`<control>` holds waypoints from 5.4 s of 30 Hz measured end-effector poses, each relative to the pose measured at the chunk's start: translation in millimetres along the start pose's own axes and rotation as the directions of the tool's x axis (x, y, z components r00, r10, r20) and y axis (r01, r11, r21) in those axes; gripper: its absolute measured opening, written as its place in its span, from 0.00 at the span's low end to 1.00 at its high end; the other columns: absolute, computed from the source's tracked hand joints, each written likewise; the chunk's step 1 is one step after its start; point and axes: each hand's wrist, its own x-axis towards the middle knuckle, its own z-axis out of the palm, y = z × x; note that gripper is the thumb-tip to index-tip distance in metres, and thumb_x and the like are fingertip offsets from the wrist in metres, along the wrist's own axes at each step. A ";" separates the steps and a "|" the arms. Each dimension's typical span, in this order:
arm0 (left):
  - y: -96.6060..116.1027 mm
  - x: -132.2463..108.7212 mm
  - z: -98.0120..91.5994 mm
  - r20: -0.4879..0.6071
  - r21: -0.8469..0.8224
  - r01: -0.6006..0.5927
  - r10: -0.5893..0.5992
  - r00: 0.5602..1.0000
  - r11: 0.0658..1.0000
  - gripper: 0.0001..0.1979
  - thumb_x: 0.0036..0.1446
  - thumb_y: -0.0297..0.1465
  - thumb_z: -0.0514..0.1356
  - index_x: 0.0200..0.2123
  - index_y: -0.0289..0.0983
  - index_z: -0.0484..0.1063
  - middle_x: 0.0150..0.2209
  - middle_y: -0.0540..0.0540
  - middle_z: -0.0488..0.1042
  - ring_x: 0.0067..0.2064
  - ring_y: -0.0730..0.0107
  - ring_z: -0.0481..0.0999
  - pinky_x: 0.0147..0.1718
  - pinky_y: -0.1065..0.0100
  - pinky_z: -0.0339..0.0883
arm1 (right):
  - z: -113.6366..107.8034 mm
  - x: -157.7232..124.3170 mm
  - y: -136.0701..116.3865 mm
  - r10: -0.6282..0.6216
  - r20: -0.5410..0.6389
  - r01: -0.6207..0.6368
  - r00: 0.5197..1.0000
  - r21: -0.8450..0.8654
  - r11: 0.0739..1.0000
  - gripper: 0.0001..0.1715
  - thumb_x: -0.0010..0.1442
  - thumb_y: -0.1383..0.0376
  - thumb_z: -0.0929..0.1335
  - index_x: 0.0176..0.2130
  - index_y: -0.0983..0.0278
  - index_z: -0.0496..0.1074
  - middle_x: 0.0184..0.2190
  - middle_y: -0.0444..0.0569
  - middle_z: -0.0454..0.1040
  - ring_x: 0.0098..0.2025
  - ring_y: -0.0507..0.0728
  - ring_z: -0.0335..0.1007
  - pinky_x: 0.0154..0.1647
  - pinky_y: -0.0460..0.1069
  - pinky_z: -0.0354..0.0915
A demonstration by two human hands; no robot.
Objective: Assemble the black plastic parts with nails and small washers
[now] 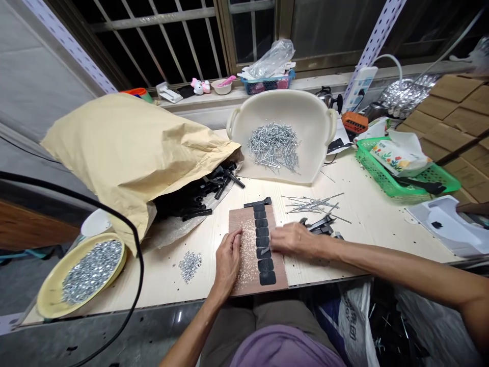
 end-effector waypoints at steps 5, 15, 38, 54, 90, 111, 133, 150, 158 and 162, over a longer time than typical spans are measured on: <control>0.3 0.0 0.0 0.011 0.039 0.004 -0.005 1.000 0.999 0.16 0.63 0.35 0.49 0.48 0.40 0.71 0.47 0.43 0.73 0.48 0.63 0.72 0.49 0.62 0.63 | -6.3 12.2 27.0 0.327 -0.151 -0.331 0.933 -0.005 0.943 0.18 0.67 0.65 0.56 0.35 0.66 0.71 0.30 0.46 0.69 0.25 0.48 0.59 0.21 0.43 0.53; -1.8 1.2 1.8 -0.020 0.015 -0.020 0.020 1.000 1.000 0.14 0.61 0.34 0.51 0.46 0.41 0.73 0.45 0.44 0.75 0.46 0.63 0.73 0.48 0.63 0.64 | 1.5 0.3 -6.2 0.165 -0.064 -0.164 0.984 0.029 0.986 0.17 0.67 0.61 0.57 0.35 0.64 0.70 0.31 0.45 0.70 0.29 0.49 0.61 0.26 0.44 0.51; -3.2 -17.7 -23.8 -0.134 -0.116 0.078 -0.094 0.987 0.990 0.15 0.62 0.37 0.51 0.46 0.39 0.72 0.34 0.48 0.71 0.27 0.74 0.70 0.29 0.70 0.65 | -9.5 89.7 46.6 0.360 0.063 -0.339 0.931 -0.222 0.914 0.17 0.65 0.57 0.60 0.40 0.60 0.75 0.39 0.48 0.74 0.42 0.55 0.67 0.36 0.46 0.54; -59.0 -37.4 -116.5 -0.086 0.584 -0.055 0.130 0.988 0.810 0.12 0.62 0.32 0.52 0.42 0.37 0.75 0.35 0.43 0.71 0.40 0.63 0.66 0.38 0.64 0.63 | 15.6 120.1 58.9 0.360 0.201 -0.255 0.911 -0.412 0.875 0.18 0.65 0.58 0.58 0.50 0.56 0.68 0.40 0.50 0.71 0.38 0.56 0.66 0.27 0.46 0.49; 7.6 0.7 -61.6 -0.073 -0.704 0.203 -0.353 0.933 0.680 0.10 0.47 0.34 0.65 0.29 0.33 0.72 0.25 0.50 0.73 0.28 0.75 0.72 0.33 0.70 0.68 | 8.5 81.0 -97.7 0.389 -0.288 -0.389 0.875 0.060 0.920 0.16 0.66 0.60 0.59 0.46 0.56 0.73 0.35 0.47 0.71 0.32 0.51 0.68 0.28 0.44 0.59; -3.1 -0.7 -59.2 0.074 -0.586 0.270 -0.282 0.957 0.764 0.13 0.47 0.36 0.66 0.35 0.34 0.76 0.29 0.48 0.76 0.28 0.73 0.75 0.31 0.71 0.68 | 16.5 66.2 -102.7 0.356 -0.339 -0.415 0.871 -0.121 0.902 0.14 0.67 0.63 0.58 0.40 0.62 0.71 0.34 0.49 0.74 0.37 0.55 0.66 0.36 0.49 0.55; -9.0 -2.5 -57.2 0.107 -0.563 0.261 -0.244 0.964 0.784 0.14 0.49 0.37 0.65 0.37 0.34 0.77 0.26 0.48 0.75 0.27 0.73 0.75 0.30 0.71 0.69 | 27.1 68.3 -99.9 0.396 -0.316 -0.442 0.862 -0.086 0.893 0.15 0.66 0.60 0.58 0.36 0.62 0.70 0.31 0.49 0.73 0.34 0.55 0.67 0.33 0.49 0.53; 17.7 12.2 -16.2 0.302 -0.528 0.335 -0.196 0.933 0.780 0.17 0.49 0.36 0.65 0.43 0.35 0.76 0.34 0.45 0.76 0.30 0.74 0.73 0.31 0.71 0.69 | -8.3 23.5 -53.4 0.451 -0.173 -0.425 0.876 0.168 0.890 0.13 0.66 0.59 0.59 0.39 0.60 0.70 0.38 0.46 0.71 0.37 0.51 0.68 0.33 0.44 0.59; 2.8 12.2 2.3 0.121 -0.235 0.097 -0.070 0.990 0.967 0.26 0.55 0.37 0.59 0.56 0.38 0.65 0.35 0.48 0.68 0.29 0.75 0.67 0.29 0.70 0.67 | -7.7 11.4 20.0 0.472 -0.189 -0.476 0.861 0.027 0.879 0.15 0.65 0.57 0.60 0.37 0.61 0.72 0.37 0.46 0.70 0.34 0.50 0.66 0.26 0.44 0.54; -2.9 7.6 8.8 0.049 -0.082 -0.031 0.035 0.998 0.996 0.22 0.58 0.35 0.56 0.56 0.38 0.65 0.36 0.46 0.69 0.33 0.72 0.68 0.35 0.68 0.66 | -0.7 15.7 36.8 0.429 -0.192 -0.434 0.883 0.018 0.901 0.14 0.65 0.58 0.61 0.38 0.61 0.73 0.35 0.46 0.71 0.35 0.51 0.67 0.27 0.44 0.53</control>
